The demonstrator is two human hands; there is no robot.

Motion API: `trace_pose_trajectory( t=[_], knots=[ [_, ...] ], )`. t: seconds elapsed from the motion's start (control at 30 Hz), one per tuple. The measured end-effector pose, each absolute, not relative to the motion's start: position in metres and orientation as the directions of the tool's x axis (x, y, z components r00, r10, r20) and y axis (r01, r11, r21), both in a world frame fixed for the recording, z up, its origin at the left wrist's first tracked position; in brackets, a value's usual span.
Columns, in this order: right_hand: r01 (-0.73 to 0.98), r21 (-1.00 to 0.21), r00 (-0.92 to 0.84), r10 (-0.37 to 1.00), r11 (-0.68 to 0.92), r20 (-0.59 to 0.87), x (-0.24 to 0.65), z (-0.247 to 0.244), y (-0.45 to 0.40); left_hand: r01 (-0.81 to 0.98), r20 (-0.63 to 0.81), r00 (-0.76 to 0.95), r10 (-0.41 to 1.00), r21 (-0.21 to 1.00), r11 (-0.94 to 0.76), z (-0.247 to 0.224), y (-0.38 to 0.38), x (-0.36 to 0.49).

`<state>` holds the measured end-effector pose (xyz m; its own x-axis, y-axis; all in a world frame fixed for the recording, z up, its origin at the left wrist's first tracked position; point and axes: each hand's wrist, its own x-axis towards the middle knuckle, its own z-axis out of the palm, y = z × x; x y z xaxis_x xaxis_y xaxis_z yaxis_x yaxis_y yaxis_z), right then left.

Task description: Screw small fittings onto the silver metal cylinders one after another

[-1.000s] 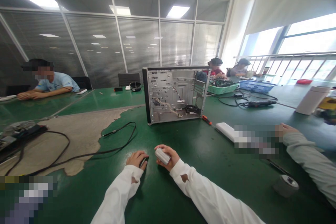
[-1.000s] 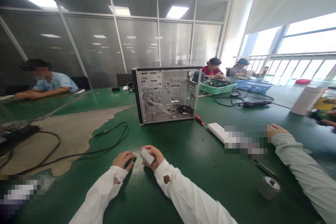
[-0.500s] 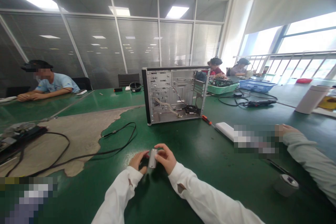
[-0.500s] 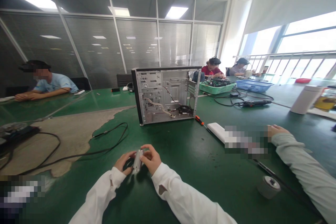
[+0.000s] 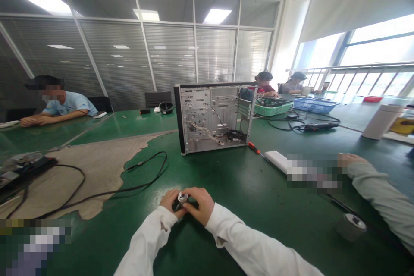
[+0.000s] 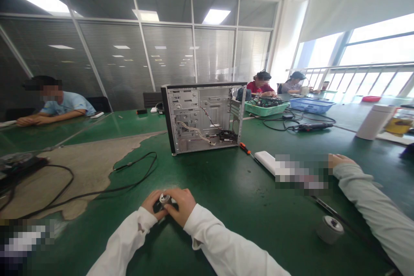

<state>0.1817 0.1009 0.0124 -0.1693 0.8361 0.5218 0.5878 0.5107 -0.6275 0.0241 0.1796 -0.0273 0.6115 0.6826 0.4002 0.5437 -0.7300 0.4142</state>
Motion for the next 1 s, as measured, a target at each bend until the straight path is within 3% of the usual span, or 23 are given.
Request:
trace_pose_trajectory(
  t=[0.17,0.43,0.6,0.7,1.0],
  knots=[
    [0.542,-0.686,-0.119,0.853,0.485,0.509,0.180,0.006,0.102,0.540,0.366,0.619,0.695,0.444,-0.715,-0.027,0.180,0.024],
    [0.516,-0.715,-0.076,0.856,0.472,0.511,0.180,0.001,0.106,0.423,0.306,0.542,0.782,0.705,-0.569,-0.022,0.174,0.025],
    [0.508,-0.709,-0.091,0.849,0.489,0.520,0.180,0.002,0.106,0.355,0.270,0.582,0.767,0.764,-0.538,-0.021,0.176,0.024],
    [0.509,-0.704,-0.088,0.843,0.496,0.531,0.180,0.001,0.107,0.332,0.305,0.596,0.743,0.749,-0.574,-0.021,0.175,0.025],
    [0.556,-0.700,-0.075,0.865,0.449,0.495,0.181,0.000,0.108,0.529,0.308,0.594,0.743,0.546,-0.649,-0.024,0.176,0.027]
  ],
)
